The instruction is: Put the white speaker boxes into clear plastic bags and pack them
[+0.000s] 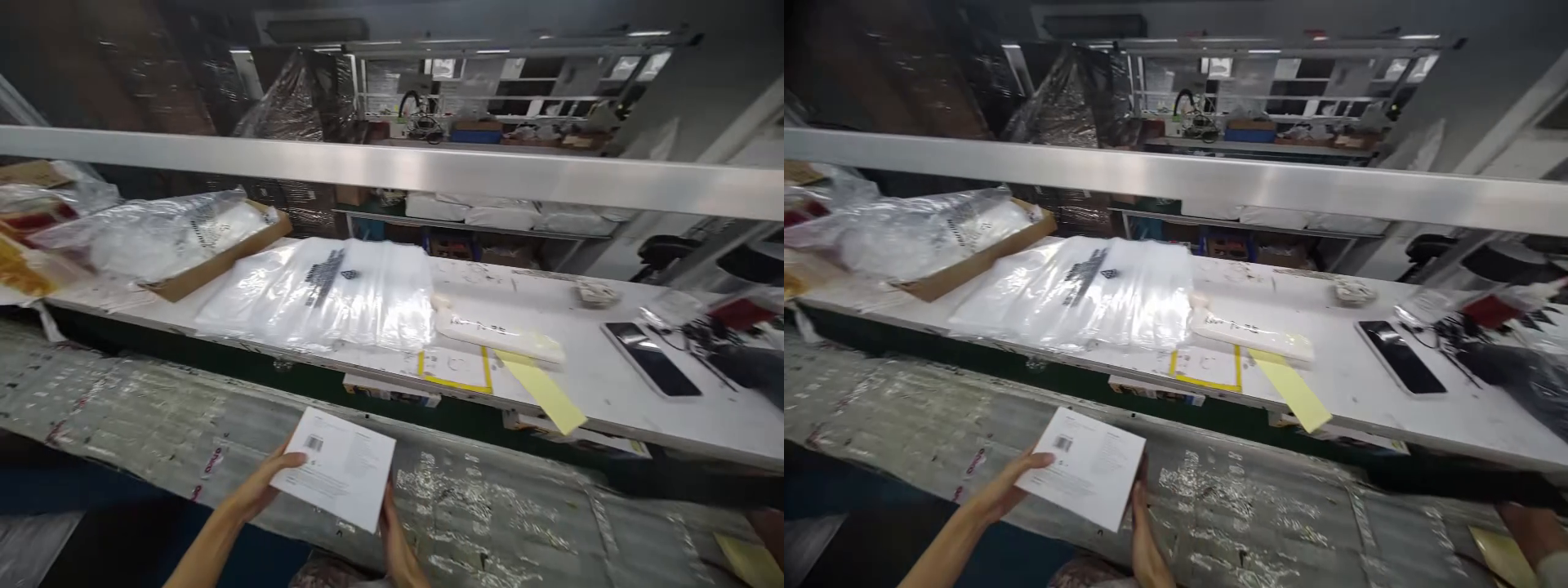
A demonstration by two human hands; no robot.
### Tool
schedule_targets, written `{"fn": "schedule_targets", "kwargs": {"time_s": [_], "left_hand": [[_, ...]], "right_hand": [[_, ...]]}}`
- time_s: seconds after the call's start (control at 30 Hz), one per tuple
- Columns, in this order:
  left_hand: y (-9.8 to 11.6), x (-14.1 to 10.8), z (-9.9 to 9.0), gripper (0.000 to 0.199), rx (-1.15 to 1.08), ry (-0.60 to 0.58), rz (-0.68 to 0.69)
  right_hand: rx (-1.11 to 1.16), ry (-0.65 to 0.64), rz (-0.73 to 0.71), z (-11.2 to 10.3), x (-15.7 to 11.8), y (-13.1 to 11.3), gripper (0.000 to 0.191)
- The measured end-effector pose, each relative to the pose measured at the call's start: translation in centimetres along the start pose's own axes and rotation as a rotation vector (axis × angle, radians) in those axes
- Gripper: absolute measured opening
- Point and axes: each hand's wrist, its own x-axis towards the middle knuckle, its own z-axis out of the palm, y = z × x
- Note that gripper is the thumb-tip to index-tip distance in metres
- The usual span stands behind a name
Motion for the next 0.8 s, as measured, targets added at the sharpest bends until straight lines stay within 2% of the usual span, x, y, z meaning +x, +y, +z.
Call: {"fn": "schedule_targets", "kwargs": {"time_s": [0.1,0.2,0.3,0.33,0.4,0.43,0.47,0.53,0.6,0.63,0.7,0.73,0.8], "left_hand": [[0.2,-1.7,-7.7,0.122,-0.081,0.117,-0.016],[-0.1,-1.9,-13.2,0.134,-0.151,0.196,-0.022],[-0.3,-1.8,-16.3,0.135,-0.124,0.162,-0.030],[0.0,-1.9,-16.7,0.129,-0.073,0.110,-0.020],[1.5,-2.3,-17.0,0.109,0.089,0.010,0.053],[2.9,-2.5,-17.0,0.094,0.194,-0.011,0.117],[4.7,-2.8,-16.9,0.077,0.303,0.001,0.199],[9.6,-2.9,-16.8,0.047,0.499,0.136,0.419],[15.7,-2.2,-17.2,0.049,0.590,0.334,0.699],[18.7,-1.3,-17.6,0.047,0.630,0.423,0.840],[24.1,1.2,-18.7,0.047,0.806,0.520,1.070],[26.2,2.7,-19.2,0.051,0.944,0.489,1.109],[28.8,5.5,-20.2,0.050,1.035,0.442,1.107]], "right_hand": [[-0.169,-0.150,0.084,5.7,2.5,-0.3,0.086],[-0.318,-0.269,0.072,9.3,5.3,-0.6,0.089],[-0.415,-0.358,0.016,10.7,7.2,-3.4,0.094],[-0.438,-0.369,0.006,10.7,7.4,-5.3,0.092],[-0.518,-0.340,0.003,10.7,7.3,-10.6,0.075],[-0.581,-0.334,-0.007,10.8,7.0,-13.7,0.065],[-0.638,-0.249,-0.046,11.2,6.8,-16.9,0.056],[-0.732,-0.029,-0.224,12.8,7.0,-22.9,0.045],[-0.812,0.173,-0.468,16.1,8.7,-27.4,0.039],[-0.845,0.213,-0.590,18.2,10.3,-28.9,0.036],[-0.936,0.133,-0.763,23.1,14.7,-30.2,0.032],[-0.992,0.069,-0.818,25.6,17.2,-30.2,0.035],[-1.159,-0.021,-0.817,30.3,22.0,-29.5,0.046]]}}
